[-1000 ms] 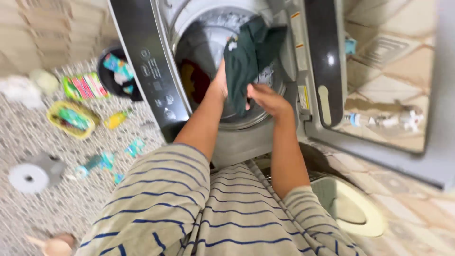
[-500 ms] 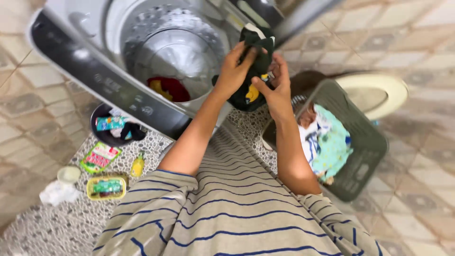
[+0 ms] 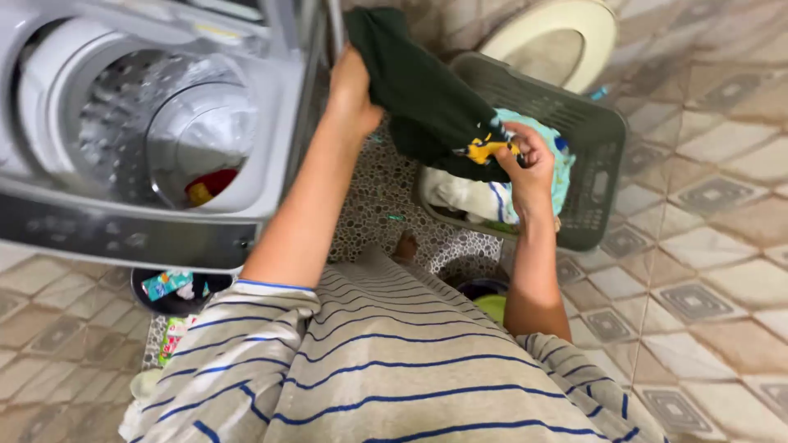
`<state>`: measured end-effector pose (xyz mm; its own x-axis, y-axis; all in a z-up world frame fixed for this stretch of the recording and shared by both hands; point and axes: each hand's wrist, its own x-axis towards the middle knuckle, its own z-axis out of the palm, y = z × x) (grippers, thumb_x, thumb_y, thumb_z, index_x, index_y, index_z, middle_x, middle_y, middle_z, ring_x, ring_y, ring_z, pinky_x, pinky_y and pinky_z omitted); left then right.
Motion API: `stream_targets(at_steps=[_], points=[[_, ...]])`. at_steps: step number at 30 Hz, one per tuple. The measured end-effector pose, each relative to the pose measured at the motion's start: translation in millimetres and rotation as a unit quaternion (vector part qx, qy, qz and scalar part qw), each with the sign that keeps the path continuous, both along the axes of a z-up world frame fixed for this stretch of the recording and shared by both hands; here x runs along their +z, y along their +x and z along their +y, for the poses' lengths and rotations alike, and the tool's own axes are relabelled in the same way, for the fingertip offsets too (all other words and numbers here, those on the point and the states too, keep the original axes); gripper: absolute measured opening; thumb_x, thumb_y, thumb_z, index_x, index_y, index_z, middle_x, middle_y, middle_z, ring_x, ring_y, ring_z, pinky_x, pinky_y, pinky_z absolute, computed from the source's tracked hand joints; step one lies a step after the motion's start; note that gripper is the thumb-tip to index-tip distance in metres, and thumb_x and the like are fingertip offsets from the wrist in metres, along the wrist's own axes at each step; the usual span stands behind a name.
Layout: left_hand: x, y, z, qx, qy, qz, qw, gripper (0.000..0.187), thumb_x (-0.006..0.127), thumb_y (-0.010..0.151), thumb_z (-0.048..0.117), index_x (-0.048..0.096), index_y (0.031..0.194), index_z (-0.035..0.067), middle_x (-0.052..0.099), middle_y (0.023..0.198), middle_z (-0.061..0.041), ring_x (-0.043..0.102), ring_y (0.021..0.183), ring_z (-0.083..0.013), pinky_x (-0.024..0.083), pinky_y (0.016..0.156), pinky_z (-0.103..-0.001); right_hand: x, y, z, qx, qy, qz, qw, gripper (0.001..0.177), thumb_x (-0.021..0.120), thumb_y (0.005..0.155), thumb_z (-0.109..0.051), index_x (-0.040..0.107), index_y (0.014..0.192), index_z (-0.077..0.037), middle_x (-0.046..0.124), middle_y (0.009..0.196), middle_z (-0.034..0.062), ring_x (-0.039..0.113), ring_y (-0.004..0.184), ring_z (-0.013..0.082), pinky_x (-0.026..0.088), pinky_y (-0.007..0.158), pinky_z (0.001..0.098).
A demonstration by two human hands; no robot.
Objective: Transfer clothes from a washing machine to a laundry basket.
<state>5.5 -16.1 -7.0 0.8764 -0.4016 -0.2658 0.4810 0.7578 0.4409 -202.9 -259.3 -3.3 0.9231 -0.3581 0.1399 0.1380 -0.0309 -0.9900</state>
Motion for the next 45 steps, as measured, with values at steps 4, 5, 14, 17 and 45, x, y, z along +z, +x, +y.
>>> stream_targets(at_steps=[4, 5, 14, 17, 45], points=[[-22, 25, -74, -0.084, -0.137, -0.045, 0.986, 0.033, 0.053, 0.105, 0.034, 0.066, 0.114, 0.005, 0.072, 0.106, -0.011, 0.071, 0.097, -0.0264, 0.061, 0.087, -0.045, -52, -56, -83, -0.056, -0.108, 0.066, 0.99, 0.019, 0.077, 0.1, -0.01, 0.072, 0.115, 0.0, 0.061, 0.084, -0.0064, 0.053, 0.076, 0.0031, 0.044, 0.069, 0.0217], [-26, 33, -94, -0.098, -0.187, -0.084, 0.974, 0.029, 0.057, 0.105, 0.033, 0.066, 0.11, 0.006, 0.072, 0.104, -0.01, 0.07, 0.096, -0.0262, 0.06, 0.087, -0.045, -63, -70, -99, -0.075, -0.19, 0.107, 0.973, 0.018, 0.078, 0.1, -0.016, 0.076, 0.103, 0.002, 0.06, 0.079, -0.0065, 0.047, 0.07, 0.0021, 0.036, 0.059, 0.0227], [-81, 58, -236, -0.135, -0.125, -0.002, 0.983, 0.042, 0.051, 0.098, 0.04, 0.068, 0.106, 0.003, 0.075, 0.101, -0.013, 0.073, 0.091, -0.0303, 0.062, 0.087, -0.049, -97, -141, -204, -0.171, -0.126, 0.13, 0.968, 0.04, 0.068, 0.108, -0.025, 0.062, 0.077, 0.0, 0.046, 0.072, -0.0131, 0.036, 0.068, 0.0015, 0.028, 0.058, 0.0254], [-142, 59, -258, -0.148, -0.151, -0.02, 0.977, 0.044, 0.051, 0.103, 0.043, 0.066, 0.115, 0.004, 0.074, 0.112, -0.013, 0.071, 0.103, -0.0296, 0.058, 0.099, -0.048, -115, -141, -241, -0.214, -0.176, 0.134, 0.952, 0.047, 0.068, 0.11, -0.025, 0.05, 0.075, 0.0, 0.041, 0.075, -0.0118, 0.034, 0.072, 0.0037, 0.027, 0.061, 0.0258], [-85, -65, 35, -0.112, 0.252, -0.069, 0.959, 0.062, 0.058, 0.101, 0.038, 0.041, 0.154, 0.012, 0.062, 0.146, -0.011, 0.064, 0.13, -0.0237, 0.051, 0.109, -0.039, -142, 70, -80, 0.028, -0.127, 0.355, 0.926, 0.034, 0.066, 0.098, -0.022, 0.065, 0.13, -0.011, 0.069, 0.11, 0.0065, 0.066, 0.093, 0.0143, 0.054, 0.072, 0.0327]])
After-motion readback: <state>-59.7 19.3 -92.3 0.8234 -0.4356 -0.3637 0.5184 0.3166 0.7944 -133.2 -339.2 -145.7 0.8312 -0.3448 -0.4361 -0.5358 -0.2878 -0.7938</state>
